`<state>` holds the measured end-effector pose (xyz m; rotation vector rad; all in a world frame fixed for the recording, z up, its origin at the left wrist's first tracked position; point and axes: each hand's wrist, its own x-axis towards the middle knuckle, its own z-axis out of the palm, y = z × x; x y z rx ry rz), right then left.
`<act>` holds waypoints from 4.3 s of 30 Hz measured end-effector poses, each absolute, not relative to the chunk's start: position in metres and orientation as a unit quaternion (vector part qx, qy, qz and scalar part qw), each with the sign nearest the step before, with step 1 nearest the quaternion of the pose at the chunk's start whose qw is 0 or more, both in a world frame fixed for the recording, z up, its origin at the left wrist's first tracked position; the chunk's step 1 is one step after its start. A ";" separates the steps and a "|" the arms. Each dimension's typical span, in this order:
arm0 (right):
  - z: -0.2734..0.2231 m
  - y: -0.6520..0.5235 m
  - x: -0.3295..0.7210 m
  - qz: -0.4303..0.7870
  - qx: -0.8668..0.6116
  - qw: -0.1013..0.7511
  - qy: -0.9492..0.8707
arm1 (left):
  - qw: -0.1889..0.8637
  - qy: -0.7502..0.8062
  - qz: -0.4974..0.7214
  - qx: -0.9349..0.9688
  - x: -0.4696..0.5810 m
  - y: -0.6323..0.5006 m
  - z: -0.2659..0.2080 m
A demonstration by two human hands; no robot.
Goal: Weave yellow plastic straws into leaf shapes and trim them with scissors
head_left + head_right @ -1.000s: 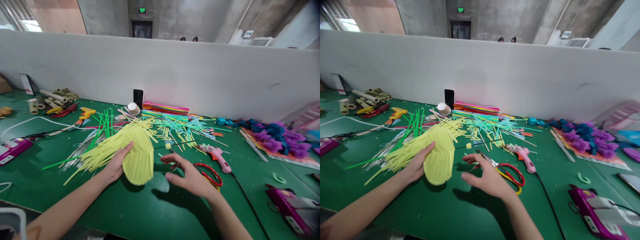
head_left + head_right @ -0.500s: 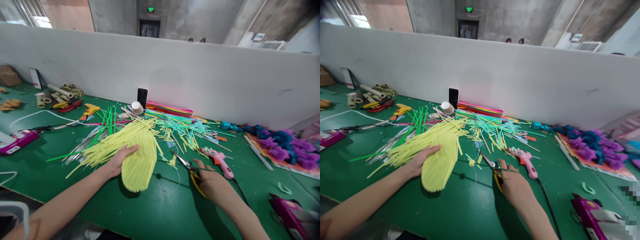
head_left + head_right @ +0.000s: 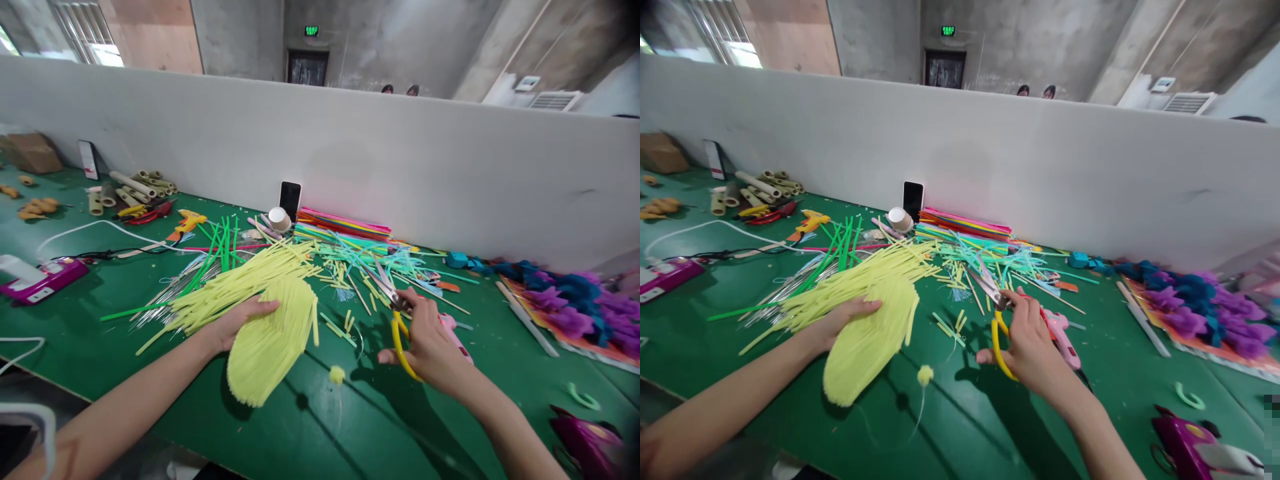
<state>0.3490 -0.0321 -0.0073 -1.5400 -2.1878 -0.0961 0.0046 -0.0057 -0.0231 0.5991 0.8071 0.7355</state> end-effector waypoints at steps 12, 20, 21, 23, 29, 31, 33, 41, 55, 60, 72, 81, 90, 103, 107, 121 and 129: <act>0.018 -0.053 0.346 -0.107 -0.470 0.160 -0.861 | 0.793 0.409 0.333 0.305 0.005 -0.003 -0.025; 0.016 -0.045 0.326 -0.049 -0.467 0.146 -0.871 | 0.801 0.372 0.311 0.350 0.010 -0.006 -0.037; 0.016 -0.044 0.324 -0.047 -0.472 0.142 -0.869 | 0.805 0.366 0.305 0.353 0.010 -0.006 -0.037; 0.015 -0.042 0.322 -0.043 -0.481 0.137 -0.865 | 0.812 0.356 0.297 0.354 0.010 -0.007 -0.037; 0.014 -0.039 0.320 -0.047 -0.486 0.127 -0.863 | 0.816 0.346 0.298 0.354 0.009 -0.008 -0.037; 0.013 -0.039 0.320 -0.056 -0.481 0.125 -0.866 | 0.819 0.339 0.301 0.351 0.009 -0.007 -0.039; 0.012 -0.038 0.320 -0.063 -0.470 0.123 -0.872 | 0.826 0.332 0.297 0.345 0.009 -0.006 -0.039; 0.011 -0.034 0.324 -0.127 -0.406 0.105 -0.899 | 0.827 0.352 0.299 0.320 0.006 -0.002 -0.040; 0.024 -0.029 0.317 -0.282 -0.339 0.073 -0.895 | 0.847 0.327 0.278 0.315 0.011 -0.004 -0.038; 0.023 -0.025 0.313 -0.325 -0.305 0.083 -0.891 | 0.847 0.319 0.289 0.313 0.013 -0.004 -0.036; 0.022 -0.029 0.318 -0.269 -0.307 0.105 -0.907 | 0.844 0.347 0.269 0.308 0.013 -0.006 -0.040; 0.005 -0.017 0.341 -0.108 -0.546 0.073 -0.828 | 0.834 0.346 0.280 0.326 0.010 -0.006 -0.037; -0.007 -0.023 0.329 0.069 -0.550 -0.018 -0.832 | 0.822 0.369 0.262 0.345 0.008 -0.007 -0.038; 0.015 -0.030 0.259 0.637 -0.470 0.250 -0.557 | 0.816 0.370 0.249 0.368 0.009 -0.007 -0.039; 0.016 -0.030 0.257 0.646 -0.465 0.261 -0.546 | 0.817 0.369 0.247 0.369 0.011 -0.007 -0.038; 0.008 -0.033 0.253 0.579 -0.462 0.286 -0.608 | 0.815 0.378 0.235 0.371 0.010 -0.007 -0.038; 0.012 -0.031 0.258 0.543 -0.467 0.269 -0.644 | 0.813 0.374 0.246 0.372 0.010 -0.006 -0.037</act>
